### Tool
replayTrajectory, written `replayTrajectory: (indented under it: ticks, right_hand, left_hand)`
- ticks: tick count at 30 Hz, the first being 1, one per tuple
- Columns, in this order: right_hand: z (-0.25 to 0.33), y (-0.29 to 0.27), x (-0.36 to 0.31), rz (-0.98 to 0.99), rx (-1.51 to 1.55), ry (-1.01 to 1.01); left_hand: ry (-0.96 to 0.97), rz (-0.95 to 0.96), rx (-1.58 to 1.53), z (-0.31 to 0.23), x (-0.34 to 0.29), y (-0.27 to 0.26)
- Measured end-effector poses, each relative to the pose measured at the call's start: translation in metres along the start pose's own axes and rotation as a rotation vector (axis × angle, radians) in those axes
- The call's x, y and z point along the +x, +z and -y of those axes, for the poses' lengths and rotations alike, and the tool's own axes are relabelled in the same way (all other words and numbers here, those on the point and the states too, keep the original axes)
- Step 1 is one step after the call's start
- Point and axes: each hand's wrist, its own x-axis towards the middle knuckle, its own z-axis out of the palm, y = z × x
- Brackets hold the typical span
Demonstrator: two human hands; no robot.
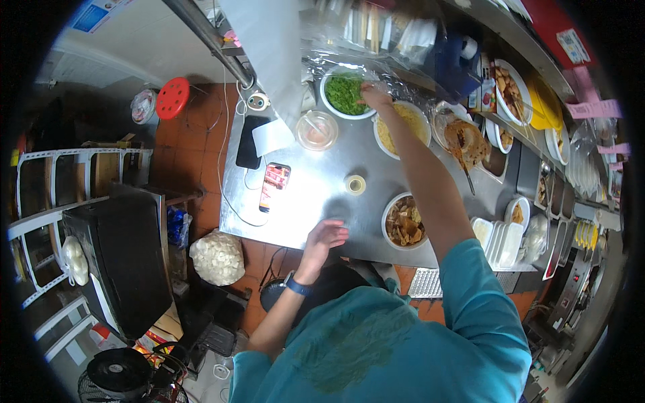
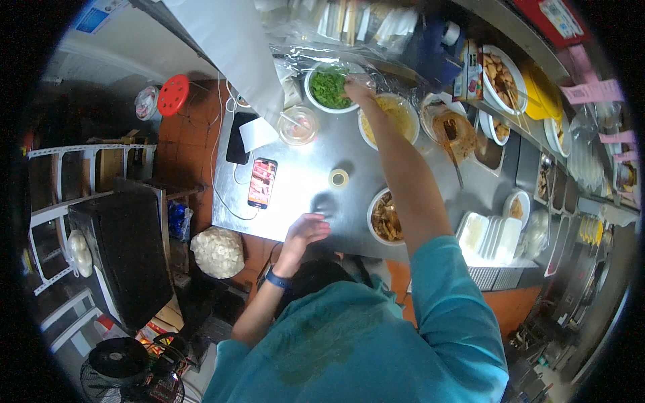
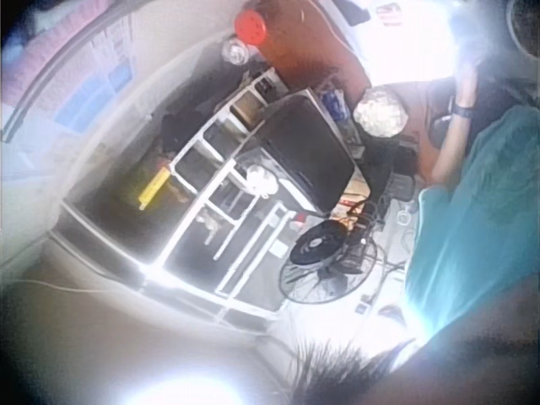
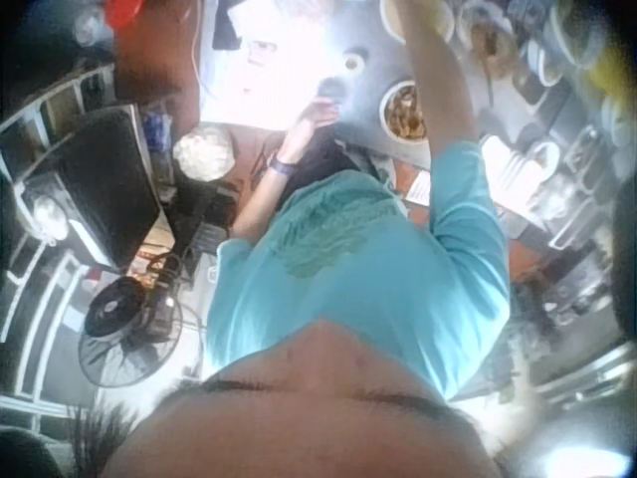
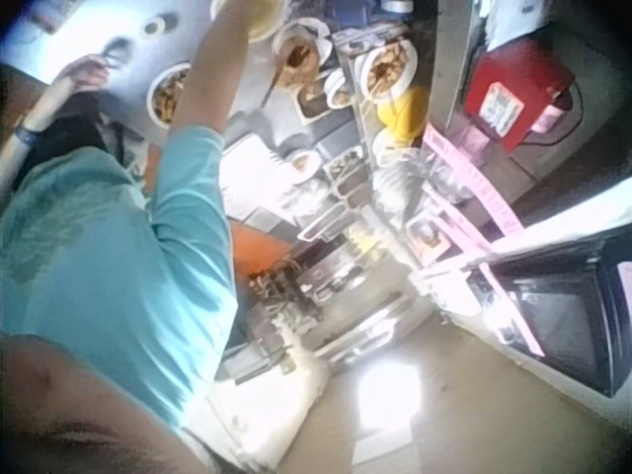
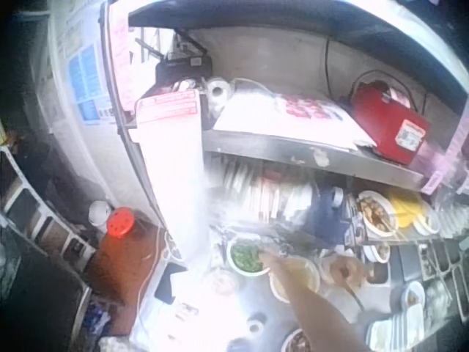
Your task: The person assembles multiple food orders in a commercial kitchen. They scoop cooked items from stainless steel containers into bowls, add sauces and garnishes, place lids on bowls, and pack them into plastic bags. They also handle pink order tickets and use a microwave.
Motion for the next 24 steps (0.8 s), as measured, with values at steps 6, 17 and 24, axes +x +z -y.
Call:
replayTrajectory:
  ticks: [6, 17, 24]
  right_hand:
    - [-0.015, -0.023, -0.089, -0.130, 1.047, -0.039]
    - [-0.091, -0.041, -0.388, -0.235, -0.291, 0.055]
    - [-0.074, -0.093, -0.413, -0.951, -0.467, -0.155]
  left_hand:
    - [-0.290, 0.154, 0.137, 0.039, 0.047, 0.023]
    - [-0.328, 0.136, 0.251, 0.089, 0.105, 0.085]
    - [-0.296, 0.156, 0.245, 0.084, 0.130, 0.088]
